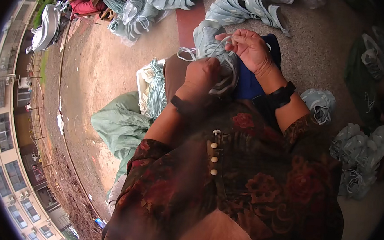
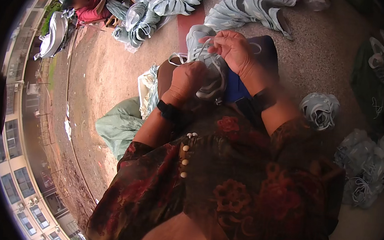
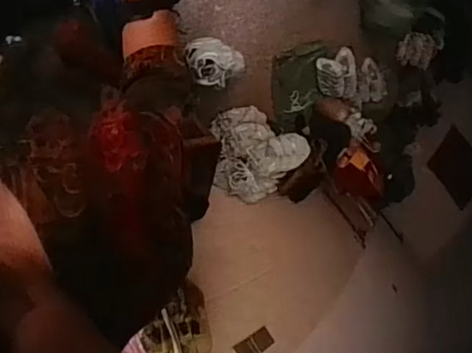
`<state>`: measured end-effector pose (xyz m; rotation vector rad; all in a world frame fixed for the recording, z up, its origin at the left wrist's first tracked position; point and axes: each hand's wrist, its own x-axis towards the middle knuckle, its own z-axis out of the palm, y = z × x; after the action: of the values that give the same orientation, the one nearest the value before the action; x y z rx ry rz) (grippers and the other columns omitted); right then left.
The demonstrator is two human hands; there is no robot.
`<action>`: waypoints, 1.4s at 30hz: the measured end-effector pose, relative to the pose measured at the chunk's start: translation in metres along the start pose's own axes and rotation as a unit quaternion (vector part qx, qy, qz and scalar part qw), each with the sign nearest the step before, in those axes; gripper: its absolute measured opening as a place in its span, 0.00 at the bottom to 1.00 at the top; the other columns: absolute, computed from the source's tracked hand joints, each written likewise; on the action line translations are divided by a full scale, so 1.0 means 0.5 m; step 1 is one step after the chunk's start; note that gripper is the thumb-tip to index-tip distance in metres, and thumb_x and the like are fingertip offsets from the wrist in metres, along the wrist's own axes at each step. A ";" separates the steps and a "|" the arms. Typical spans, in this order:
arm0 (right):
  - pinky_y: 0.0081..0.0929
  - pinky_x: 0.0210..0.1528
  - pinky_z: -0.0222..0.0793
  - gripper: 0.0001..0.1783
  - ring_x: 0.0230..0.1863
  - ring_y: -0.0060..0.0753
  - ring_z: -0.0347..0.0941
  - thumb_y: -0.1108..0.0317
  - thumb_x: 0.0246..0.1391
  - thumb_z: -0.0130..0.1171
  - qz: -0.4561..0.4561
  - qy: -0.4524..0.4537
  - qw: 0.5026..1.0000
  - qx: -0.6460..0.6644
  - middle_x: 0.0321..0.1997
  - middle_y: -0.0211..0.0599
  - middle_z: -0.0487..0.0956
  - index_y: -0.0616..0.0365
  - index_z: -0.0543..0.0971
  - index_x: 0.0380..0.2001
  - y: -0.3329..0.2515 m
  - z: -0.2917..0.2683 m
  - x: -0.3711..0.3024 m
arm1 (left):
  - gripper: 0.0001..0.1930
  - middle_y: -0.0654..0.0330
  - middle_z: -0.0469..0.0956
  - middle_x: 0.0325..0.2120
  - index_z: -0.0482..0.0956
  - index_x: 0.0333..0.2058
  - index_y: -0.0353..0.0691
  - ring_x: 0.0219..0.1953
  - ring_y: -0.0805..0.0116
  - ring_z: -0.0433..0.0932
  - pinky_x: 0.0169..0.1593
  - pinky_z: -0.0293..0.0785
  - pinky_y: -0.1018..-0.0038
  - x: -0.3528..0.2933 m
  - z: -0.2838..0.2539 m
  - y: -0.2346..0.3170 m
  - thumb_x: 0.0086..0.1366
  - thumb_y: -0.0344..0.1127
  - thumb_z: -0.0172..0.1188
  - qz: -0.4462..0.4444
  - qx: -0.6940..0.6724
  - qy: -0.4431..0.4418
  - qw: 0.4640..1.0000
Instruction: The person sits on the ground and laces a light blue sneaker. They thread the laces through the eyelets, pull them tight, and tie a knot. The person handles the shoe and laces by hand throughout the process.
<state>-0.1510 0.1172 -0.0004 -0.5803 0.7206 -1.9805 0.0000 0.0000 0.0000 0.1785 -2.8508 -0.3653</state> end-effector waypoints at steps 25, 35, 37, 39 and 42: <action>0.34 0.29 0.63 0.05 0.26 0.48 0.67 0.77 0.42 0.56 -0.033 0.054 0.629 -0.775 0.21 0.47 0.68 0.64 0.70 0.20 -0.175 -0.185 -0.245 | 0.06 0.52 0.77 0.21 0.80 0.24 0.43 0.26 0.54 0.77 0.31 0.71 0.65 -0.337 -0.113 -0.261 0.51 0.38 0.61 -0.328 0.009 -0.052 0.943; 0.39 0.27 0.62 0.03 0.26 0.51 0.66 0.74 0.42 0.57 -0.141 0.023 0.406 -0.902 0.23 0.43 0.68 0.59 0.73 0.22 -0.236 -0.176 -0.265 | 0.06 0.53 0.77 0.20 0.81 0.24 0.41 0.26 0.55 0.77 0.32 0.71 0.66 -0.362 -0.113 -0.269 0.51 0.37 0.62 -0.284 0.034 -0.031 0.958; 0.35 0.23 0.60 0.04 0.22 0.44 0.66 0.75 0.43 0.56 -0.130 0.071 0.369 -0.918 0.20 0.38 0.67 0.58 0.72 0.20 -0.249 -0.211 -0.269 | 0.08 0.56 0.75 0.16 0.79 0.22 0.40 0.21 0.59 0.75 0.28 0.69 0.69 -0.359 -0.113 -0.268 0.53 0.38 0.61 -0.308 0.029 -0.053 0.949; 0.30 0.20 0.58 0.06 0.19 0.35 0.65 0.75 0.45 0.55 -0.037 0.172 0.539 -0.824 0.18 0.33 0.66 0.57 0.71 0.18 -0.252 -0.238 -0.250 | 0.11 0.60 0.72 0.14 0.77 0.22 0.39 0.17 0.66 0.72 0.24 0.66 0.72 -0.349 -0.110 -0.264 0.55 0.40 0.61 -0.383 -0.180 -0.074 0.903; 0.22 0.17 0.55 0.09 0.15 0.20 0.60 0.76 0.47 0.52 0.127 0.310 0.875 -0.350 0.15 0.25 0.64 0.56 0.69 0.16 -0.220 -0.198 -0.200 | 0.10 0.72 0.67 0.13 0.72 0.25 0.41 0.13 0.82 0.61 0.18 0.53 0.84 -0.293 -0.101 -0.208 0.61 0.40 0.57 -0.394 -0.666 -0.027 0.632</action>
<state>-0.2350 0.2749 -0.0070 -0.2110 1.8555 -1.6112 0.1635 -0.0891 -0.0153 1.0231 -1.5746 -2.3992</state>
